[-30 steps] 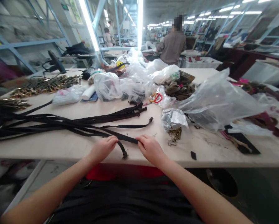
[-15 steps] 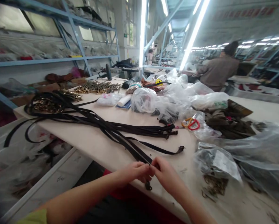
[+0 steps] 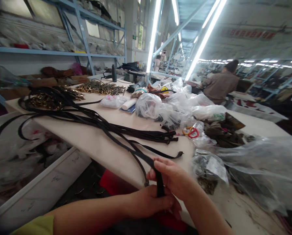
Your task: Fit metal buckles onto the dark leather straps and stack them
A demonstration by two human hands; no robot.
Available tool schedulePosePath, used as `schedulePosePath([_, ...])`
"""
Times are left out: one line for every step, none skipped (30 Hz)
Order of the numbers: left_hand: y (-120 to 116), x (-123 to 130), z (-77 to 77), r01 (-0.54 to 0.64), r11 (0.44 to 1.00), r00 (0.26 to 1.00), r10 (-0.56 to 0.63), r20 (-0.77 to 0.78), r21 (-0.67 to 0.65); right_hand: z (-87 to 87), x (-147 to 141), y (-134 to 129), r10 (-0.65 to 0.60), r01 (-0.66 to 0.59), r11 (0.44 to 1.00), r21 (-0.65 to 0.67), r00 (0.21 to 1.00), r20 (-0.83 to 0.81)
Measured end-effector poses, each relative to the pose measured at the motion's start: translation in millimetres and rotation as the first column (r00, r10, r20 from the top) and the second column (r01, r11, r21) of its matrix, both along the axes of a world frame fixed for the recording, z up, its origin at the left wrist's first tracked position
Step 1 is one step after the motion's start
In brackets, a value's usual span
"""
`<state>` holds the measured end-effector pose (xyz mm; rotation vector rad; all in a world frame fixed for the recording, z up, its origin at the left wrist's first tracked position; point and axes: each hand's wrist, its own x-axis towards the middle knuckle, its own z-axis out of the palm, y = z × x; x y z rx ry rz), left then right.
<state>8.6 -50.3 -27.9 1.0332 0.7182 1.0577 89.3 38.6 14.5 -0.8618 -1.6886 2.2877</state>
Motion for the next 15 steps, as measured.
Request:
schedulePosePath([-6.2,-2.9,4.4,0.074,0.997,0.996,-0.072,0.043,-0.031,6.6,0.6,1.1,-0.048,0.045,0.998,-0.039,0.995,-0.083])
schedulePosePath([-11.9,-6.6,8.5,0.097,0.993,0.993,-0.092,0.076,-0.073,13.5,1.6,3.8,-0.104,0.097,0.994,-0.051,0.981,-0.161])
schedulePosePath([-16.7,-11.1,12.3,0.067,0.991,0.995,-0.058,0.087,-0.114,20.3,2.9,8.1,-0.155,0.149,0.988,-0.043,0.962,-0.225])
schedulePosePath([-20.5,-16.1,15.8,-0.007,0.989,0.997,0.019,0.078,-0.146,26.8,4.5,13.3,-0.194,0.197,0.98,-0.017,0.941,-0.277])
schedulePosePath([-23.3,-21.2,19.1,-0.111,0.981,0.991,0.122,0.061,-0.16,32.4,6.0,18.9,-0.221,0.24,0.97,0.021,0.921,-0.32])
schedulePosePath([-25.2,-25.8,22.2,-0.222,0.962,0.971,0.232,0.05,-0.158,36.7,7.2,24.0,-0.244,0.283,0.957,0.06,0.901,-0.358])
schedulePosePath([-26.3,-29.5,24.9,-0.318,0.937,0.943,0.328,0.052,-0.141,39.4,7.8,27.9,-0.266,0.324,0.942,0.088,0.882,-0.388])
schedulePosePath([-26.7,-31.9,27.2,-0.388,0.913,0.915,0.398,0.068,-0.125,40.4,7.6,30.1,-0.291,0.359,0.928,0.098,0.864,-0.411])
schedulePosePath([-26.4,-33.2,29.0,-0.429,0.896,0.893,0.44,0.091,-0.119,39.7,6.7,30.4,-0.317,0.388,0.917,0.09,0.847,-0.427])
schedulePosePath([-25.4,-33.6,30.3,-0.452,0.883,0.878,0.466,0.113,-0.127,37.9,5.3,28.9,-0.338,0.411,0.908,0.079,0.832,-0.439])
schedulePosePath([-23.9,-33.9,31.1,-0.469,0.871,0.862,0.488,0.138,-0.149,35.5,4.0,25.7,-0.351,0.427,0.901,0.075,0.82,-0.453])
schedulePosePath([-22.0,-35.2,31.7,-0.483,0.856,0.842,0.512,0.172,-0.182,33.4,3.5,21.4,-0.351,0.438,0.895,0.088,0.81,-0.47])
schedulePosePath([-20.1,-38.8,32.2,-0.498,0.839,0.814,0.54,0.214,-0.219,32.2,4.3,16.5,-0.343,0.449,0.886,0.117,0.803,-0.488])
schedulePosePath([-18.8,-45.8,32.6,-0.517,0.818,0.78,0.571,0.256,-0.252,32.6,7.0,11.6,-0.334,0.464,0.872,0.154,0.796,-0.505])
schedulePosePath([-18.7,-57.4,33.1,-0.541,0.795,0.742,0.604,0.289,-0.274,34.8,11.7,7.1,-0.335,0.49,0.851,0.192,0.785,-0.52])
